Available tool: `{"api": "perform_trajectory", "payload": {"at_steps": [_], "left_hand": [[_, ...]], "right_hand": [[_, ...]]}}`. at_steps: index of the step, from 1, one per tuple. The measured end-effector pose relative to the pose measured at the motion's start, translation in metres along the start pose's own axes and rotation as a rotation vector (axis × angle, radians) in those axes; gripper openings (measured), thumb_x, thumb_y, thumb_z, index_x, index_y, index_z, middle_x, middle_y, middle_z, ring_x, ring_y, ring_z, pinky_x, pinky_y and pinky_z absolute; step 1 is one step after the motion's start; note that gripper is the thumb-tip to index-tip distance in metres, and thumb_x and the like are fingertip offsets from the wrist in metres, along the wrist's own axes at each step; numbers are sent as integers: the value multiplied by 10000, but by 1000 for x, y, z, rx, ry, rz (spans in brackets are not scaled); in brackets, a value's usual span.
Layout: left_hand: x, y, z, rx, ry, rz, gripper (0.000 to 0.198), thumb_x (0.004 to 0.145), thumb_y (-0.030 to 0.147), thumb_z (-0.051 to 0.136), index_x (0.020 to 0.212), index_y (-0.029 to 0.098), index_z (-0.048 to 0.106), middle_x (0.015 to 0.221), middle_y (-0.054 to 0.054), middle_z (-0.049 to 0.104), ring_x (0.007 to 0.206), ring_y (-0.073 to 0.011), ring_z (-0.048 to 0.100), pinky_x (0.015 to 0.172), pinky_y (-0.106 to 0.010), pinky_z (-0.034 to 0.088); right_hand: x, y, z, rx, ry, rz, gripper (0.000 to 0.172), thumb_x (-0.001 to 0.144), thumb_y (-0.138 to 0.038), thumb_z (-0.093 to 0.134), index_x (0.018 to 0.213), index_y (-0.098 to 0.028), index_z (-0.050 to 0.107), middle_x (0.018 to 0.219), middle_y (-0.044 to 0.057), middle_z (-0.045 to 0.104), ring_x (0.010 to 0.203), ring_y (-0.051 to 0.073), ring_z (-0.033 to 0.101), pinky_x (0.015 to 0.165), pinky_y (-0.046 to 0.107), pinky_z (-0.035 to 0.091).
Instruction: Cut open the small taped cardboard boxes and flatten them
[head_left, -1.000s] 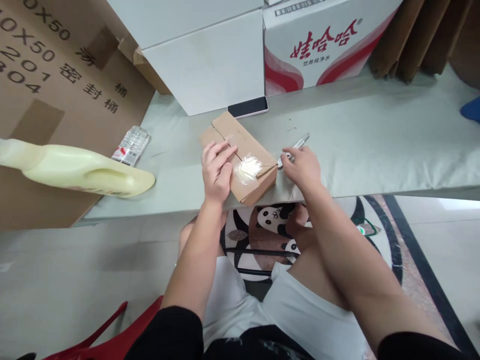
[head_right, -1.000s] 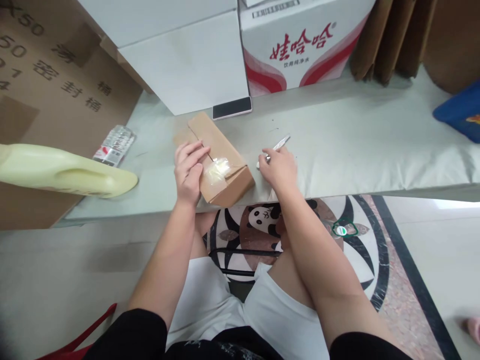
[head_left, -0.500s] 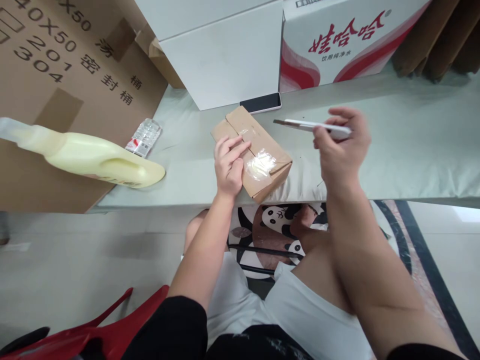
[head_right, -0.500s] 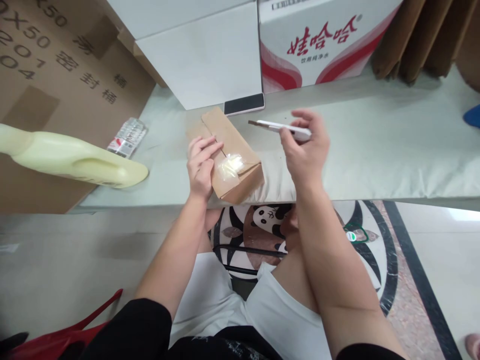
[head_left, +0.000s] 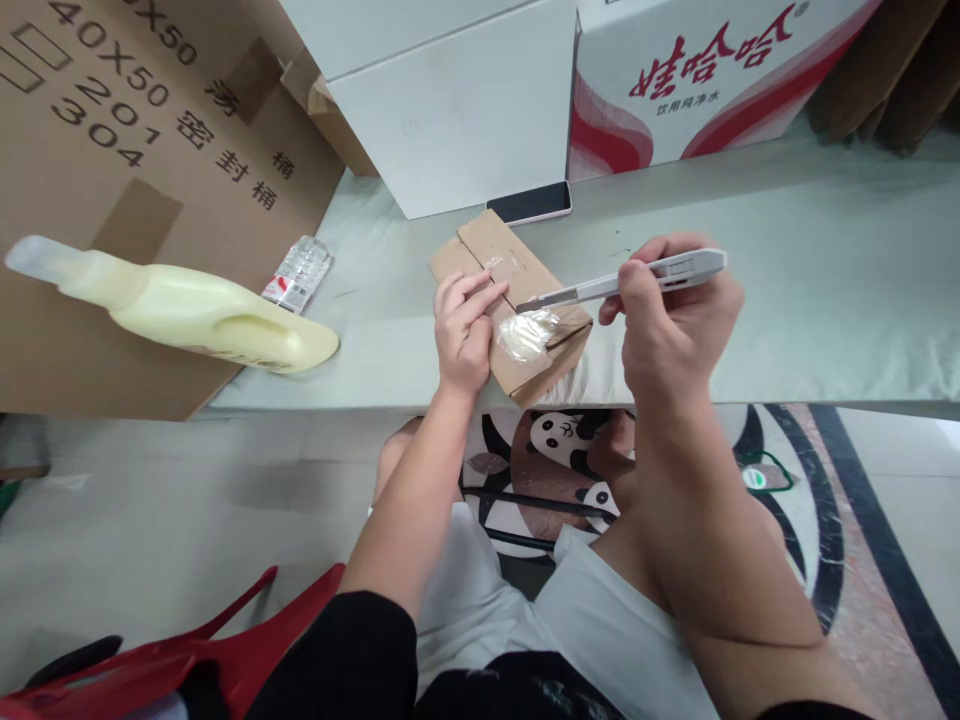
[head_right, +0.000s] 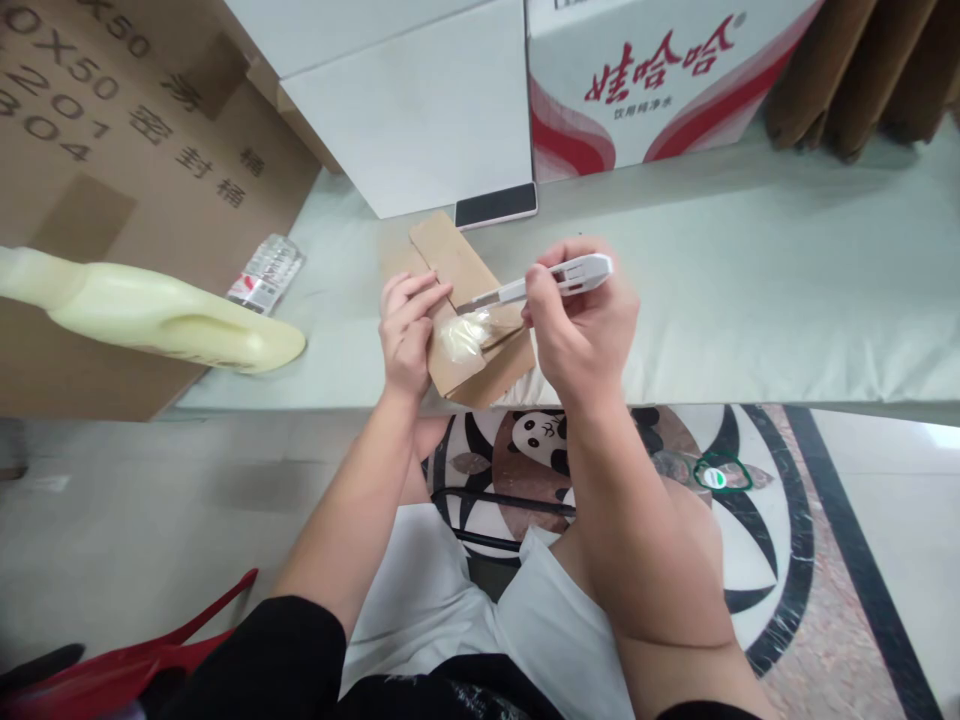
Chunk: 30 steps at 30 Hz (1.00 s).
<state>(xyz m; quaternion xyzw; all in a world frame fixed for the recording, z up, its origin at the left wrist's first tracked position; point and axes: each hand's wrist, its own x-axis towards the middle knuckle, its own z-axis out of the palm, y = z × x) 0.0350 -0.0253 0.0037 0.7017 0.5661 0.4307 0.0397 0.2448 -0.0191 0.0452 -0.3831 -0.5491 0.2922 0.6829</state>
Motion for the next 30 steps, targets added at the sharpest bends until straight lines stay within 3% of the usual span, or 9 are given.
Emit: {"api": "perform_trajectory", "payload": {"at_steps": [5, 10, 14, 18, 22, 30], "left_hand": [[0, 1, -2, 18, -18, 22, 514, 1056, 465, 319, 1209, 285, 776, 1358, -60, 693, 1372, -275, 538, 1269, -529, 328], [-1, 3, -4, 42, -43, 16, 519, 1061, 460, 308, 1225, 280, 767, 1373, -60, 686, 1385, -275, 528, 1268, -527, 319], [-2, 4, -4, 16, -38, 30, 521, 1062, 452, 305, 1231, 269, 763, 1381, -65, 682, 1388, -276, 522, 1270, -520, 313], [-1, 4, -4, 29, -46, 7, 507, 1060, 433, 310, 1222, 285, 767, 1377, -56, 686, 1385, -279, 521, 1265, -523, 317], [-1, 4, -3, 38, -48, 1, 519, 1061, 462, 312, 1215, 287, 775, 1371, -56, 689, 1380, -282, 521, 1262, -527, 324], [-1, 1, 0, 26, -21, 1, 506, 1058, 442, 332, 1204, 282, 790, 1359, -60, 695, 1367, -284, 525, 1247, -538, 352]], "right_hand": [[0, 11, 13, -120, -121, -35, 336, 1016, -564, 523, 927, -254, 619, 806, 21, 629, 685, 162, 623, 614, 335, 512], [0, 4, 24, -117, -217, -31, 414, 1013, -621, 510, 890, -244, 628, 816, 32, 667, 710, 163, 646, 664, 344, 559], [1, -1, 23, -76, -185, 12, 441, 1049, -609, 442, 891, -245, 633, 843, 35, 704, 784, 178, 703, 695, 352, 569], [2, -1, 18, -98, -162, 35, 458, 1051, -625, 420, 897, -254, 640, 829, 28, 721, 740, 167, 714, 642, 342, 548], [1, -4, 13, -152, -160, 5, 443, 1041, -623, 452, 875, -259, 642, 808, 28, 741, 675, 162, 706, 603, 343, 541], [-8, -7, 0, -173, -159, -31, 383, 1056, -555, 476, 905, -255, 660, 830, 26, 751, 761, 192, 746, 665, 366, 585]]}}
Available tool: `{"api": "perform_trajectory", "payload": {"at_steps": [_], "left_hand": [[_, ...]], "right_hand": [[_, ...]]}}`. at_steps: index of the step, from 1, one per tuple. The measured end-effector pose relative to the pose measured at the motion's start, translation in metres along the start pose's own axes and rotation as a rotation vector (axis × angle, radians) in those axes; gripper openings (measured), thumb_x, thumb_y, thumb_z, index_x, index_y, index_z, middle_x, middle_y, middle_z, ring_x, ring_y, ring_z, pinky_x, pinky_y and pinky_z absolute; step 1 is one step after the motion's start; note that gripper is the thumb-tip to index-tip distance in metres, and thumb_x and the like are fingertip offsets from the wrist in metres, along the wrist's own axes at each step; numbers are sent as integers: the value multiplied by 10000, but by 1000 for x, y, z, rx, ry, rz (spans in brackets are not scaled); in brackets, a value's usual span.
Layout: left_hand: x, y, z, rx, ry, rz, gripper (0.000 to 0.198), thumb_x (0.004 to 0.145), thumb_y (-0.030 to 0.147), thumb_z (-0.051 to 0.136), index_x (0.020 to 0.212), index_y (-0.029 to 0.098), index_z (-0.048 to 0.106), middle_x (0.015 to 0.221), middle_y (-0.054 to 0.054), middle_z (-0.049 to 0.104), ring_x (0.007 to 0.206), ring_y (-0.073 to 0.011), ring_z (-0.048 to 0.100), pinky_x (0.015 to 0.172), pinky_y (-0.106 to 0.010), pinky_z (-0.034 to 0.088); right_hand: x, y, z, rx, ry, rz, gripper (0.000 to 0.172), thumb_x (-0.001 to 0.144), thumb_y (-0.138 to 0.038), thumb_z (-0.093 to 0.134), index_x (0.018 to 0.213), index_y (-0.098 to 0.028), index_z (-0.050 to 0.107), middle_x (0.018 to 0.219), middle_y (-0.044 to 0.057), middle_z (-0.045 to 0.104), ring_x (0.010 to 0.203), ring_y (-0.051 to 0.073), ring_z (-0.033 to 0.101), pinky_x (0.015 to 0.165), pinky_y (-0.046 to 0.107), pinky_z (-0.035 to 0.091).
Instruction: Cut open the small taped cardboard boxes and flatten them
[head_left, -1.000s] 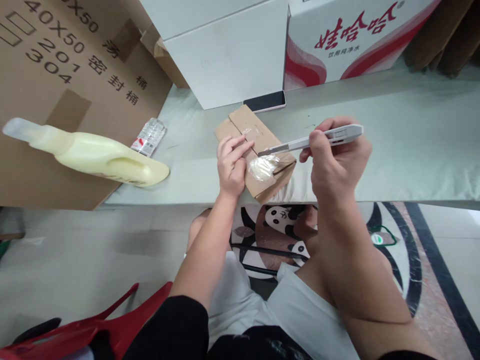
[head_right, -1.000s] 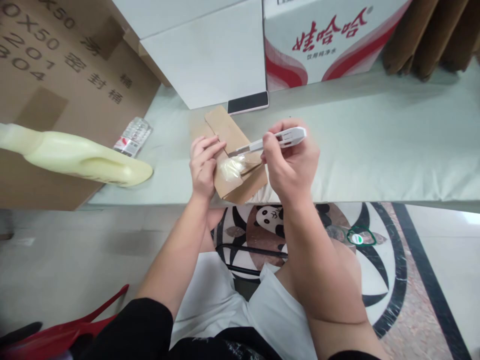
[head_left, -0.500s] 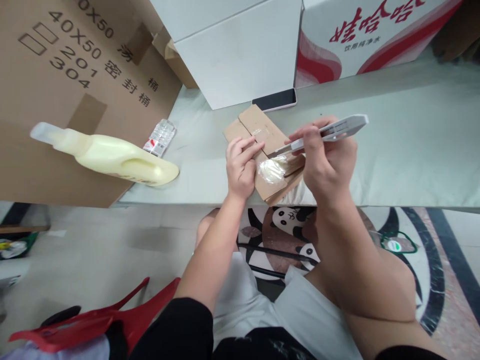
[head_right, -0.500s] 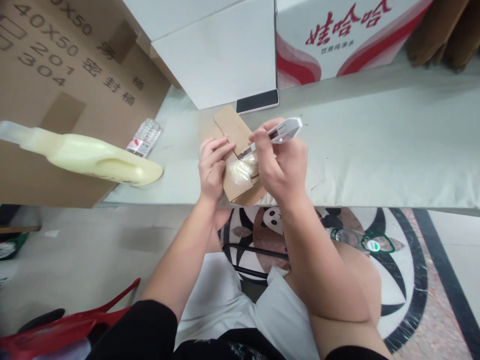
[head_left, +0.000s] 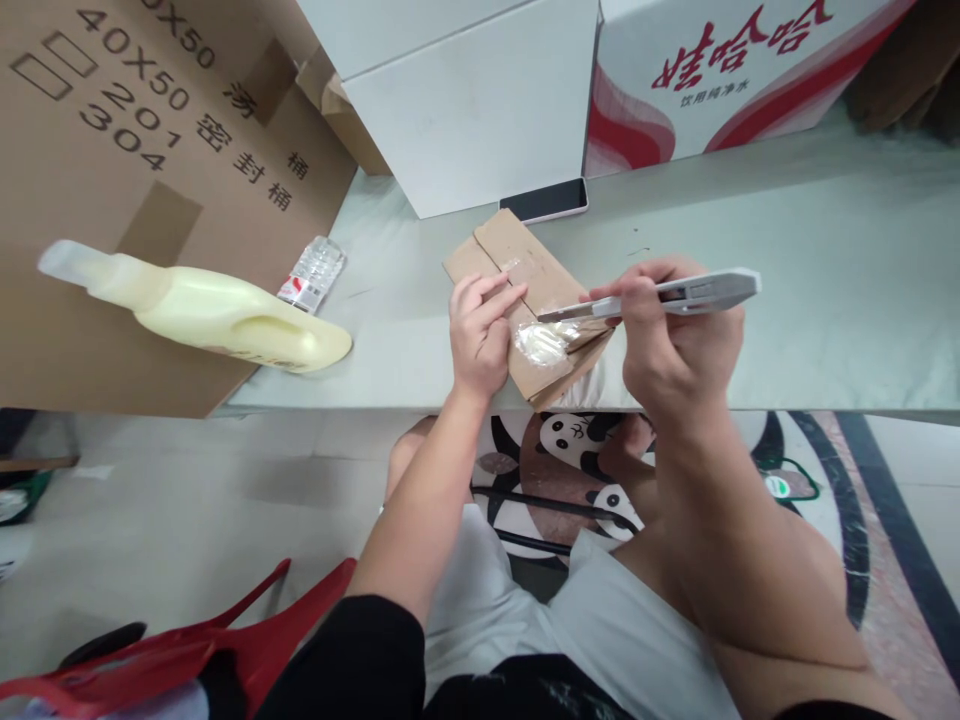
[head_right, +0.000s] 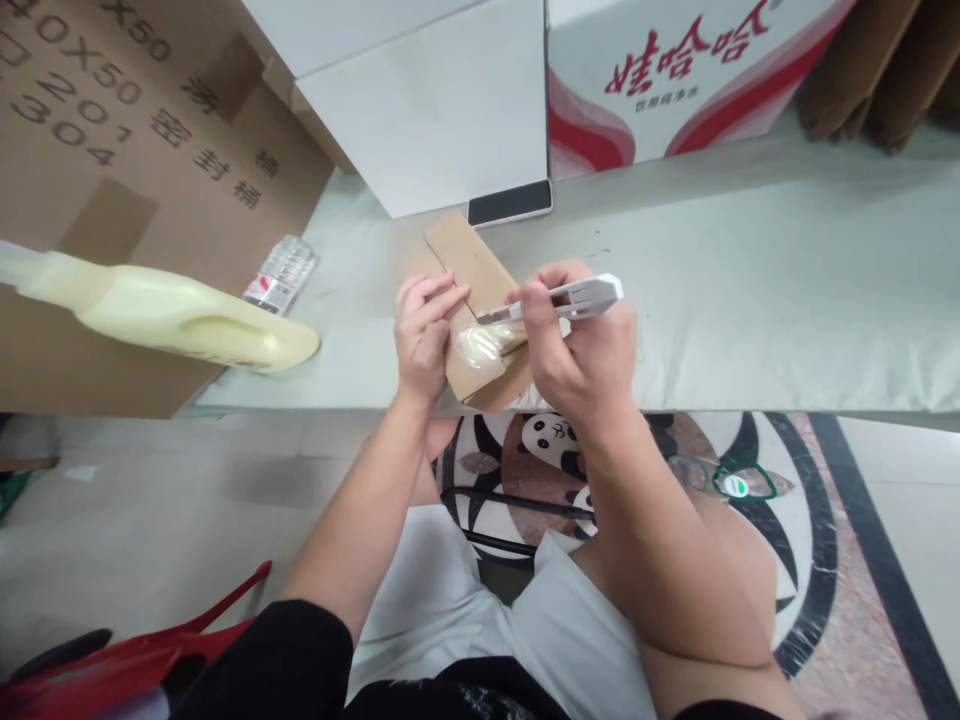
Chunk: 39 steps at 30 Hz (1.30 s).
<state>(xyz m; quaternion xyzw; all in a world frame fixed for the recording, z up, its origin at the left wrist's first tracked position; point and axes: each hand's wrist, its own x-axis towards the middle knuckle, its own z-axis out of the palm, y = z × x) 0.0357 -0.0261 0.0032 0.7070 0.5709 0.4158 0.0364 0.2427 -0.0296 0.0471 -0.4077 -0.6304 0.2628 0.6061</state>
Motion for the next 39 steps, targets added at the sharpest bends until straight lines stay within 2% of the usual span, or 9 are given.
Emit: {"api": "perform_trajectory", "payload": {"at_steps": [5, 11, 17, 22, 27, 30, 39], "left_hand": [[0, 1, 1, -16, 12, 9, 481, 1046, 367, 348, 1201, 266, 792, 1342, -63, 704, 1359, -278, 533, 1238, -535, 365], [0, 1, -2, 8, -31, -15, 443, 1044, 381, 381, 1193, 303, 791, 1340, -46, 702, 1366, -285, 527, 1249, -555, 342], [1, -2, -1, -1, -5, 13, 467, 1036, 386, 375, 1187, 274, 802, 1320, -65, 713, 1341, -294, 534, 1240, -544, 355], [2, -3, -1, 20, -9, -4, 475, 1032, 398, 366, 1182, 288, 803, 1321, -56, 711, 1333, -286, 540, 1237, -541, 359], [2, -3, -2, 26, -16, -13, 461, 1019, 385, 380, 1187, 300, 802, 1336, -50, 708, 1337, -286, 535, 1246, -552, 348], [2, -4, -1, 24, -16, -12, 465, 1020, 387, 378, 1186, 298, 803, 1333, -52, 707, 1331, -287, 539, 1239, -556, 357], [1, -6, 1, -7, 15, -2, 444, 1022, 383, 396, 1160, 307, 811, 1293, -52, 705, 1323, -289, 534, 1221, -547, 380]], "right_hand": [[1, 5, -2, 8, -40, 5, 375, 1043, -561, 507, 908, -255, 677, 822, 22, 746, 747, 186, 735, 676, 359, 585], [6, 2, 0, -18, -124, 8, 422, 1031, -601, 505, 881, -241, 666, 762, 23, 732, 670, 167, 687, 639, 330, 548], [5, -3, -1, -58, -172, 17, 414, 1041, -564, 501, 879, -212, 647, 749, 14, 714, 633, 129, 642, 577, 273, 469], [2, -6, -2, -95, -111, -5, 335, 1049, -464, 498, 870, -212, 626, 737, 16, 708, 641, 140, 650, 588, 273, 476], [0, -8, -4, -96, -44, -12, 340, 1055, -476, 482, 887, -213, 618, 751, 26, 711, 696, 172, 697, 669, 320, 529], [0, -8, -4, -103, -25, -29, 351, 1059, -477, 472, 886, -210, 619, 753, 31, 718, 696, 172, 703, 652, 316, 520], [4, -4, -3, -82, -173, -7, 326, 1046, -473, 518, 888, -209, 625, 756, 22, 718, 665, 147, 675, 610, 284, 483]]}}
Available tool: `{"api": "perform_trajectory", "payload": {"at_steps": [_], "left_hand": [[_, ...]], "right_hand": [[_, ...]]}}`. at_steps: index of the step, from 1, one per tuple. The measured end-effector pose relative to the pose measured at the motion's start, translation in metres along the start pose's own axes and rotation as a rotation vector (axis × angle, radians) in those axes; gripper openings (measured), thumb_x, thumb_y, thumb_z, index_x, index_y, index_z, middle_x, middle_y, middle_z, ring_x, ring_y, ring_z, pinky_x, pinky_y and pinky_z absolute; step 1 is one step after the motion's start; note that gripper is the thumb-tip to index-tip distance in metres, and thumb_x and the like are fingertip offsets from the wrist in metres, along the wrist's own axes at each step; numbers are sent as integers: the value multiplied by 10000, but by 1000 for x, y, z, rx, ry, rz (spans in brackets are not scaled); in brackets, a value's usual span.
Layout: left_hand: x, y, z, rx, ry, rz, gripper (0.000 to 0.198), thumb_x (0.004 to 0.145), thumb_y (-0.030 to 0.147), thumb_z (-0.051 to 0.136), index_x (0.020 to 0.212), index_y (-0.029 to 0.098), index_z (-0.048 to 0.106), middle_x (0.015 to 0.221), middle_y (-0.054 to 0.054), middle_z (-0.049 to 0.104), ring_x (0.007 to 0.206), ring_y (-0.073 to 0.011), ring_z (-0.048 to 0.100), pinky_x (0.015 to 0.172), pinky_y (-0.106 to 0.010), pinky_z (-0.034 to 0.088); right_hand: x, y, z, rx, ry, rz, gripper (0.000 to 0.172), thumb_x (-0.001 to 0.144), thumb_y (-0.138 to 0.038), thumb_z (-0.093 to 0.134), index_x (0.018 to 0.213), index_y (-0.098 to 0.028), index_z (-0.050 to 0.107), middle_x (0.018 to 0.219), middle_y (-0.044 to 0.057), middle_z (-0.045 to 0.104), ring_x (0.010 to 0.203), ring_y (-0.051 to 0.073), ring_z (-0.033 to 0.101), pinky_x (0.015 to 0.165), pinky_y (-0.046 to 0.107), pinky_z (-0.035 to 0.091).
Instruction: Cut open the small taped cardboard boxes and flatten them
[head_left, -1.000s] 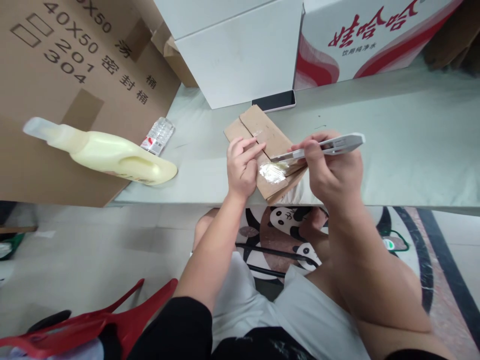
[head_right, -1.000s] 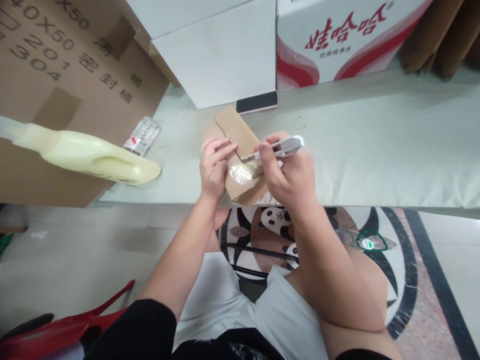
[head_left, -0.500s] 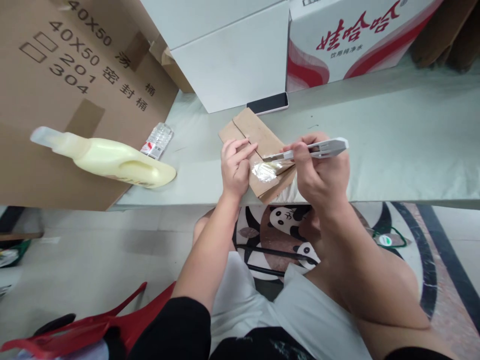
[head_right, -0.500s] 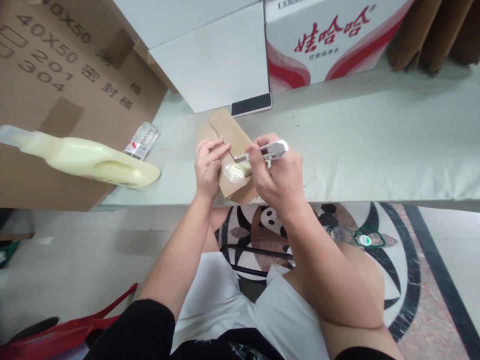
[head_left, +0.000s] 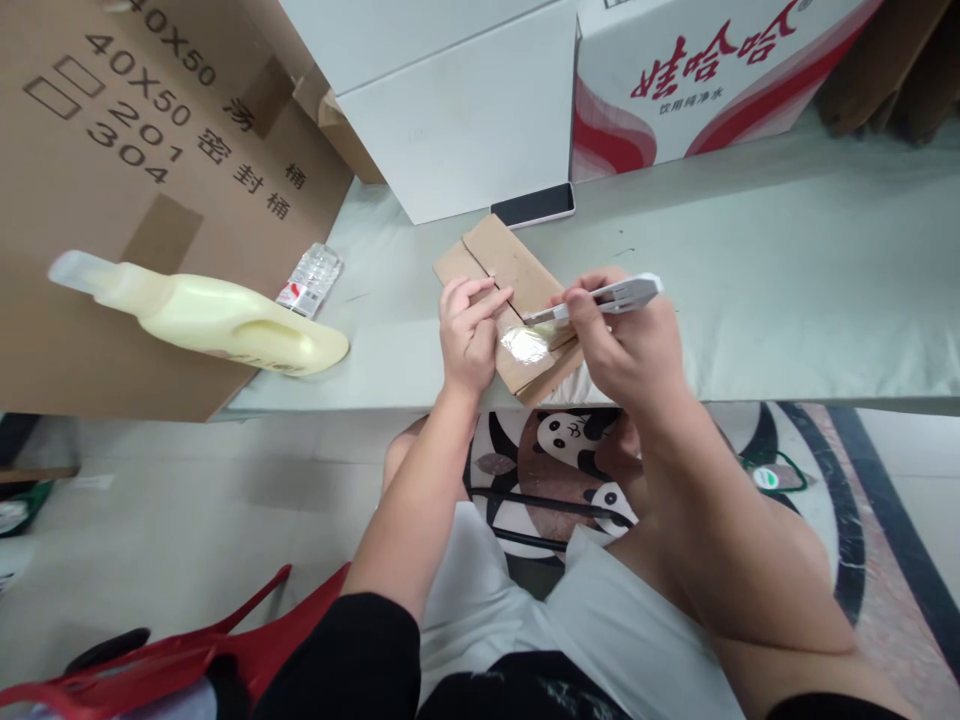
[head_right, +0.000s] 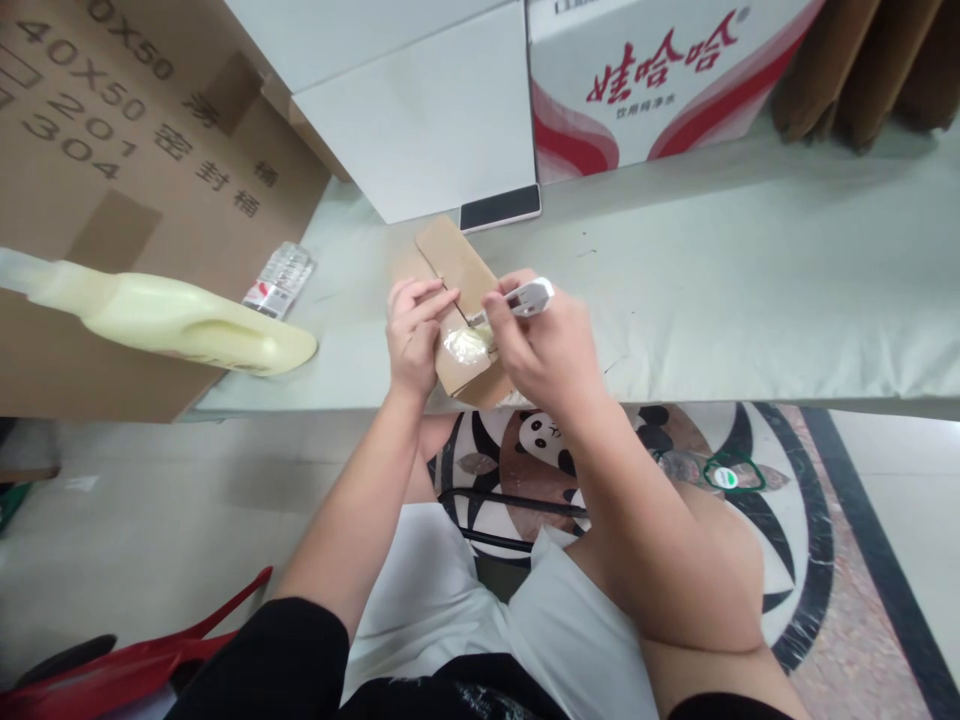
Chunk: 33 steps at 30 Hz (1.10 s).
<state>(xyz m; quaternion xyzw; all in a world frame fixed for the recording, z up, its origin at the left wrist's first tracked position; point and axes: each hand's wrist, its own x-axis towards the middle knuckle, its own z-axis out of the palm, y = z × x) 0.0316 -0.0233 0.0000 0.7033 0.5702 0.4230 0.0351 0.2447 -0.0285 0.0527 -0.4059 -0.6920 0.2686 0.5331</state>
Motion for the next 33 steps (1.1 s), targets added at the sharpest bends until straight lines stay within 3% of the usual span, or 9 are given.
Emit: {"api": "perform_trajectory", "payload": {"at_steps": [3, 9, 15, 21, 23, 26, 29, 33], "left_hand": [[1, 1, -1, -8, 4, 5, 447, 1019, 380, 402, 1167, 287, 813, 1307, -63, 699, 1313, -292, 538, 1213, -545, 389], [2, 2, -1, -7, -1, -23, 448, 1003, 355, 408, 1165, 271, 818, 1315, -70, 702, 1314, -295, 533, 1211, -542, 392], [1, -1, 2, -62, 11, -27, 449, 996, 340, 399, 1164, 266, 809, 1319, -78, 689, 1332, -300, 528, 1240, -568, 348], [3, 5, -4, -131, 32, 12, 584, 1000, 659, 396, 1341, 256, 648, 1418, -109, 629, 1413, -301, 506, 1281, -531, 301], [-1, 16, -11, -110, 28, -23, 655, 964, 728, 433, 1399, 259, 574, 1516, -131, 547, 1480, -320, 451, 1278, -538, 299], [-11, 41, -21, 9, -54, -60, 845, 835, 802, 595, 1480, 265, 499, 1641, -167, 387, 1579, -415, 278, 1272, -626, 251], [-23, 59, -27, 99, -176, -83, 1053, 711, 761, 765, 1566, 267, 398, 1699, -191, 278, 1609, -487, 144, 1259, -700, 218], [-29, 58, -27, 55, -198, -110, 1030, 768, 673, 781, 1601, 280, 321, 1691, -187, 294, 1609, -434, 209, 1271, -637, 278]], "right_hand": [[-4, -3, 0, 2, 21, -8, 310, 1042, -457, 527, 875, -211, 616, 748, 17, 710, 671, 151, 675, 598, 285, 471], [-10, -14, -14, -12, 221, -28, 355, 1061, -469, 491, 836, -237, 638, 753, 25, 724, 688, 164, 691, 652, 330, 537], [-14, -13, -19, 339, 340, -73, 244, 1021, -422, 612, 874, -233, 660, 753, -13, 722, 634, 140, 707, 558, 288, 553], [-18, 4, -16, 382, 198, -23, 257, 1011, -456, 631, 982, -219, 726, 894, 16, 770, 783, 147, 756, 679, 285, 628], [-19, 7, -15, 368, 171, 9, 298, 1008, -489, 624, 987, -215, 738, 905, 27, 775, 825, 160, 762, 724, 302, 637], [-19, 7, -13, 374, 158, 21, 306, 999, -497, 630, 979, -210, 734, 925, 40, 782, 828, 169, 761, 741, 316, 630], [-18, 3, -12, 347, 140, 16, 268, 971, -473, 663, 943, -211, 709, 895, 41, 773, 817, 180, 751, 748, 334, 620], [-16, -3, -15, 211, 61, 61, 149, 889, -360, 718, 911, -214, 696, 877, 27, 762, 780, 172, 731, 716, 317, 604]]}}
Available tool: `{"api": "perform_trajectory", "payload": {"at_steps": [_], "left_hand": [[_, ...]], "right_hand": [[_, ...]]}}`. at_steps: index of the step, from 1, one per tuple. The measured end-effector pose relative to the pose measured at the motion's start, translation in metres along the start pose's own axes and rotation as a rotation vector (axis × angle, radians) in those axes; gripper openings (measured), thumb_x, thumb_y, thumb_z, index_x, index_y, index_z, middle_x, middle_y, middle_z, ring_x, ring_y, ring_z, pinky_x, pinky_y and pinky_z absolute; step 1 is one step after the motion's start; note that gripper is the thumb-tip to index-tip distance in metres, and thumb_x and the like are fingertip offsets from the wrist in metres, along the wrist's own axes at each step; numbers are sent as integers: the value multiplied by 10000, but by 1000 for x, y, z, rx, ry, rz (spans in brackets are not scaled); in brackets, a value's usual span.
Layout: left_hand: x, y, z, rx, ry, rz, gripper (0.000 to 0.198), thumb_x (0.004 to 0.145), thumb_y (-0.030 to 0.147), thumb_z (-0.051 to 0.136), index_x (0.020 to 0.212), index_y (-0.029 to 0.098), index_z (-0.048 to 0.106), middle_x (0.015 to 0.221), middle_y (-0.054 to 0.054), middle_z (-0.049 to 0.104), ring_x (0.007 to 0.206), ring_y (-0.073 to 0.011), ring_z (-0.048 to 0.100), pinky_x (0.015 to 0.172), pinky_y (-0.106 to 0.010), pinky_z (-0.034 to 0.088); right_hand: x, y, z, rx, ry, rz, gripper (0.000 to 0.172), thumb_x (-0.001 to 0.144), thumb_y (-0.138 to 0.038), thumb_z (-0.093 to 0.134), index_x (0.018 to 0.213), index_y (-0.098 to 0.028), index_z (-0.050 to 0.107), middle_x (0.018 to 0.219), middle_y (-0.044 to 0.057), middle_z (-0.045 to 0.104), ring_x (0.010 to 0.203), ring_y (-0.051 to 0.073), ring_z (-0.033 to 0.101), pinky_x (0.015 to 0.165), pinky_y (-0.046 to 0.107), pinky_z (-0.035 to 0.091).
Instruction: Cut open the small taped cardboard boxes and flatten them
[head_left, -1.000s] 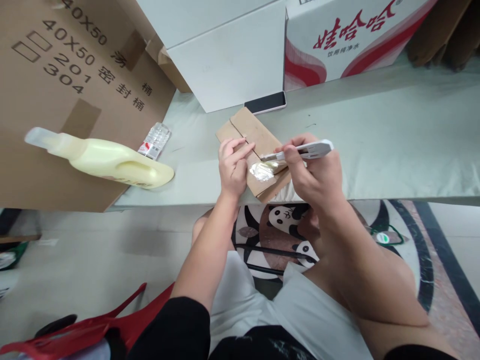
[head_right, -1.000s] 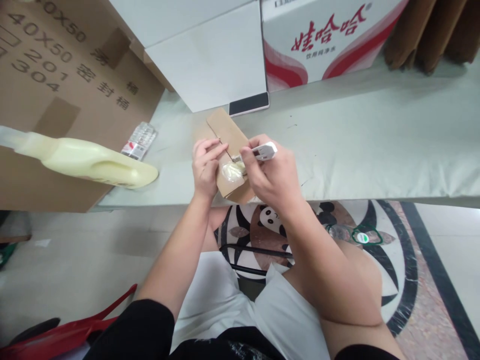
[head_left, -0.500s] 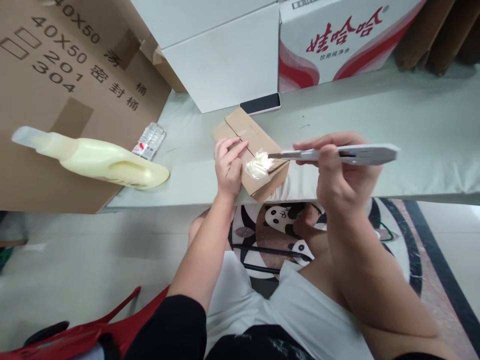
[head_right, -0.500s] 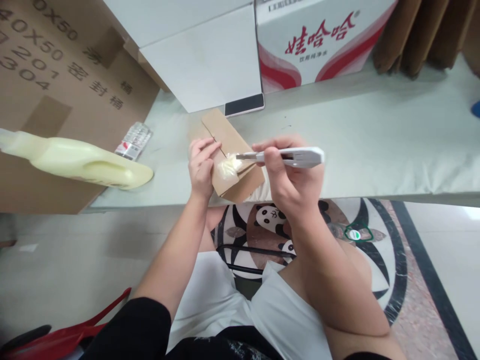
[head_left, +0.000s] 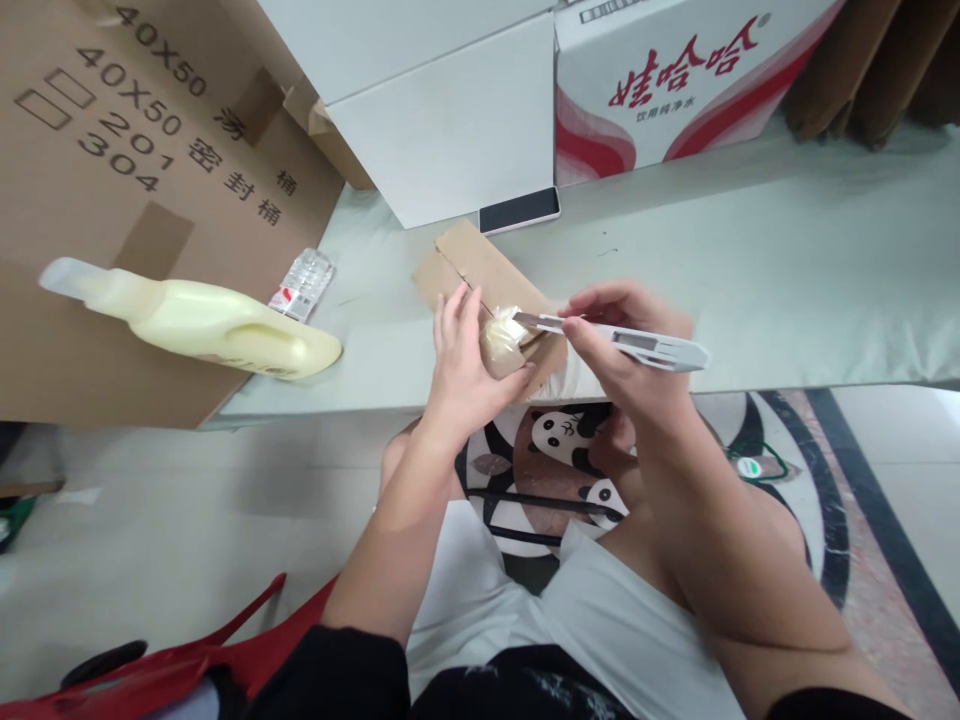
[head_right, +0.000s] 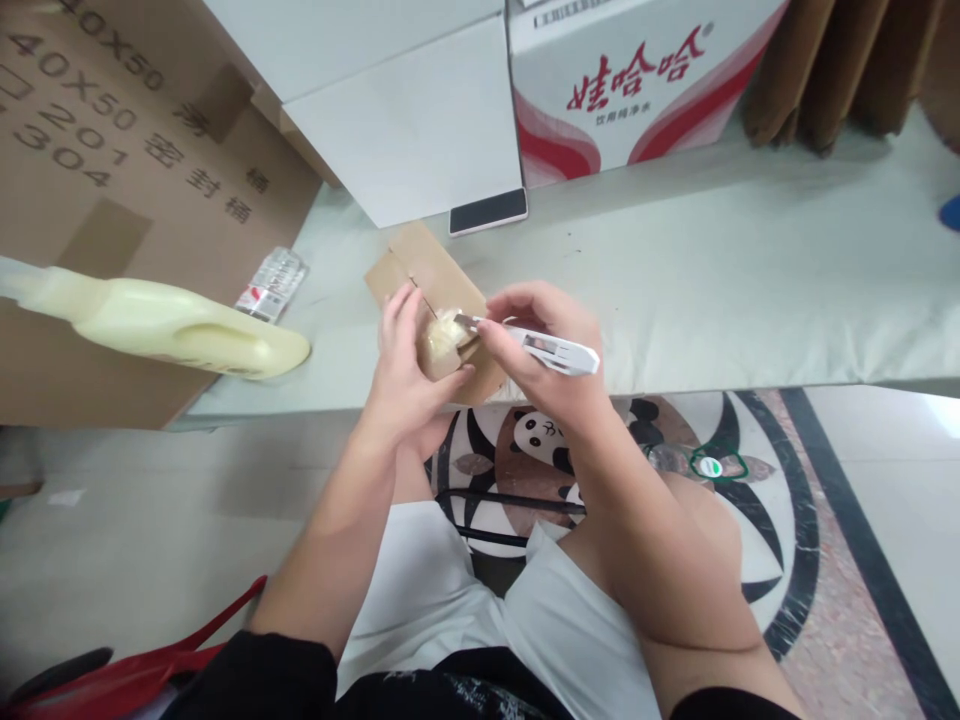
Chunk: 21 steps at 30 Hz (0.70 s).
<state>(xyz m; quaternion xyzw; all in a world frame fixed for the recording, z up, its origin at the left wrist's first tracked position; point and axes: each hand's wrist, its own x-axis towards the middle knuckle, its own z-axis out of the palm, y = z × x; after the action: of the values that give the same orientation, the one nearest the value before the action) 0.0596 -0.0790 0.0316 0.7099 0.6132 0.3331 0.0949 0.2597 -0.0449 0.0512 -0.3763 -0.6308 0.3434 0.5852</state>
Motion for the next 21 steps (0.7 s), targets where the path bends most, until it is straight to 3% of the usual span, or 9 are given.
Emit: {"api": "perform_trajectory", "payload": {"at_steps": [3, 7, 12, 21], "left_hand": [[1, -8, 5, -31, 57, 22, 996, 801, 723, 721, 1593, 275, 317, 1669, -188, 337, 1611, -426, 213, 1282, -632, 258], [2, -13, 14, -55, 133, 82, 951, 849, 752, 638, 1587, 246, 317, 1639, -208, 385, 1600, -423, 247, 1287, -633, 240], [7, -11, 22, -11, 145, 158, 877, 881, 729, 605, 1555, 216, 379, 1552, -203, 503, 1562, -423, 325, 1290, -642, 221], [7, -9, 26, 23, 173, 178, 863, 888, 719, 592, 1547, 209, 369, 1533, -208, 518, 1539, -414, 369, 1288, -640, 235]], "right_hand": [[1, -6, -4, -92, -25, 31, 91, 873, -268, 661, 906, -208, 721, 889, 24, 767, 774, 160, 717, 707, 298, 580], [0, -15, -11, -163, -43, 66, 181, 915, -295, 612, 877, -199, 760, 754, 17, 740, 667, 149, 682, 621, 279, 520], [-2, -20, -10, -175, -65, 15, 197, 914, -316, 627, 863, -203, 781, 691, 2, 723, 591, 129, 643, 572, 253, 489], [-1, -21, -6, -227, -72, -25, 200, 897, -280, 615, 803, -195, 770, 642, -5, 702, 550, 116, 611, 545, 239, 467]]}}
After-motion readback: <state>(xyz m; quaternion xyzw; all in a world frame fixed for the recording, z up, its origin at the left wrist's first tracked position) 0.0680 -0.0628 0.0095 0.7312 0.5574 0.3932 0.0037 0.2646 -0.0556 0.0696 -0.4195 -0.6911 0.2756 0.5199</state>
